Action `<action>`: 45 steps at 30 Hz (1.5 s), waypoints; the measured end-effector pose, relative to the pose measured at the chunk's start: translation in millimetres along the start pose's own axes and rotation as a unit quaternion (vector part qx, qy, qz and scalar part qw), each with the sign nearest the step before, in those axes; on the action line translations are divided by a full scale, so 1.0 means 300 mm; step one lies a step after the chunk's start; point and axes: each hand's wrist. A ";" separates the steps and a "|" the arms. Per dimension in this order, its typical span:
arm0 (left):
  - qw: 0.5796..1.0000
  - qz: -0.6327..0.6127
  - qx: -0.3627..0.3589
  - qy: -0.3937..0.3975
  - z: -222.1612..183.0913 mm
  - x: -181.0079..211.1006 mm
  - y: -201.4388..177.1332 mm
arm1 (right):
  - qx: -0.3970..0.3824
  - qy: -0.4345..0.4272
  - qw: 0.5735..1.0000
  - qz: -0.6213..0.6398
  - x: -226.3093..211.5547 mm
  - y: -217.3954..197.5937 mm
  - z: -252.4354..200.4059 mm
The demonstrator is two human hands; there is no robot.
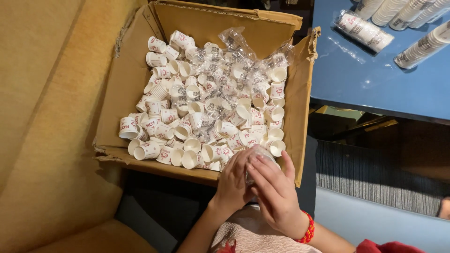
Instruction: Stacking small paper cups and placing them into a plastic sleeve for packaging.
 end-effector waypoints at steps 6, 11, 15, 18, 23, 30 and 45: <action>0.995 0.029 0.085 -0.033 -0.026 -0.024 0.038 | 0.011 -0.036 0.996 -0.080 0.021 0.012 0.018; 0.989 0.134 0.046 0.045 0.081 0.036 -0.091 | -0.027 -0.037 0.995 -0.092 0.078 0.010 -0.010; 0.988 0.126 0.047 0.072 0.057 0.020 -0.062 | 0.018 -0.046 0.999 -0.002 0.096 0.014 -0.041; 0.991 0.077 0.105 0.042 0.028 0.006 -0.037 | 0.096 -0.071 0.990 0.070 0.079 0.018 -0.031; 0.899 -0.307 0.301 -0.083 0.052 0.119 -0.080 | 0.047 -0.005 0.991 0.124 0.058 0.021 -0.029; 0.908 -0.012 0.384 -0.165 0.141 0.178 -0.190 | -0.038 0.195 0.936 0.292 0.065 0.041 -0.097; 0.927 -0.225 0.232 -0.190 -0.140 0.080 -0.064 | 0.267 0.118 0.896 0.335 0.178 0.026 -0.178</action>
Point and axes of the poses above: each hand's wrist, its own z-axis towards the middle knuckle, its own y-axis out of the palm, x = y × z, and after that the axes turned 14 degrees about z, right-handed
